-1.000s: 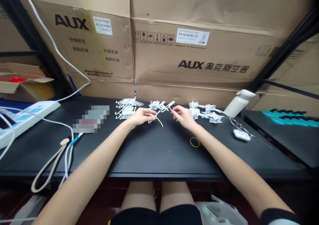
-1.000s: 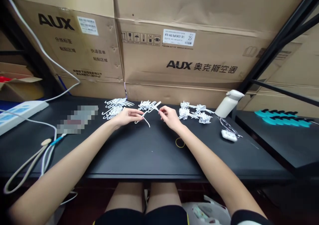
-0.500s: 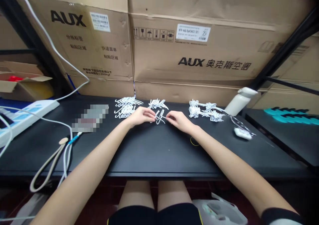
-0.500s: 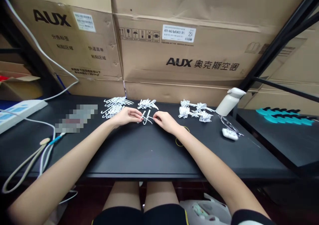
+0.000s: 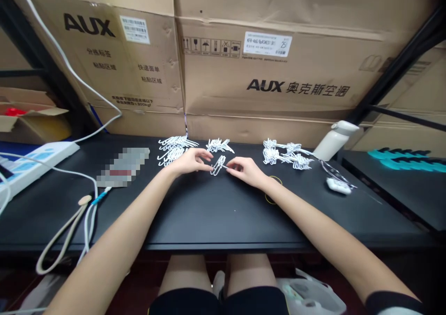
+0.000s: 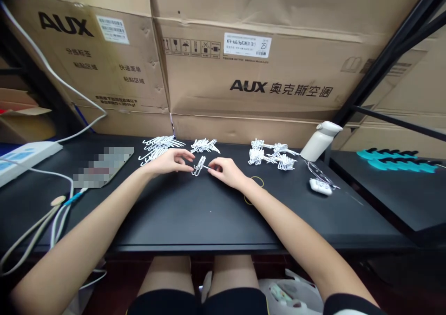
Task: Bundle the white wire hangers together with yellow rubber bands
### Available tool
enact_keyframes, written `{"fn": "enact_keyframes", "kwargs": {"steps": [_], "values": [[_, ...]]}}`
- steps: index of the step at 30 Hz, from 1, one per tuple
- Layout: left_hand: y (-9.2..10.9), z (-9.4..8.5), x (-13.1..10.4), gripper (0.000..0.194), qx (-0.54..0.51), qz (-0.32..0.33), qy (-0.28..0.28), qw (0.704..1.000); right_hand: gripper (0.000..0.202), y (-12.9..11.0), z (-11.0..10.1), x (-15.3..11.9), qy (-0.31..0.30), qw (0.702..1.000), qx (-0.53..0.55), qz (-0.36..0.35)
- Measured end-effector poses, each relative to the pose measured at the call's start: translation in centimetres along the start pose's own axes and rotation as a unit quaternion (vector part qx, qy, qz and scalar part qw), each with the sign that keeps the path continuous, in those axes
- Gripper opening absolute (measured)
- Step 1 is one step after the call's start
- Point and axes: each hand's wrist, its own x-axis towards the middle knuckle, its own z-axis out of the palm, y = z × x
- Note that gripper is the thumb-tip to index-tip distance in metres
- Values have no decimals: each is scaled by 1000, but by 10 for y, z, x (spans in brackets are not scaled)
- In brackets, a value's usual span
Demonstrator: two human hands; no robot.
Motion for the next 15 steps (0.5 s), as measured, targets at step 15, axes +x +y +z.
{"fn": "enact_keyframes", "kwargs": {"steps": [15], "values": [[-14,-31,-6,27,469,-67,230,850,22,-6,-2,-1,19,999,21,39]]}}
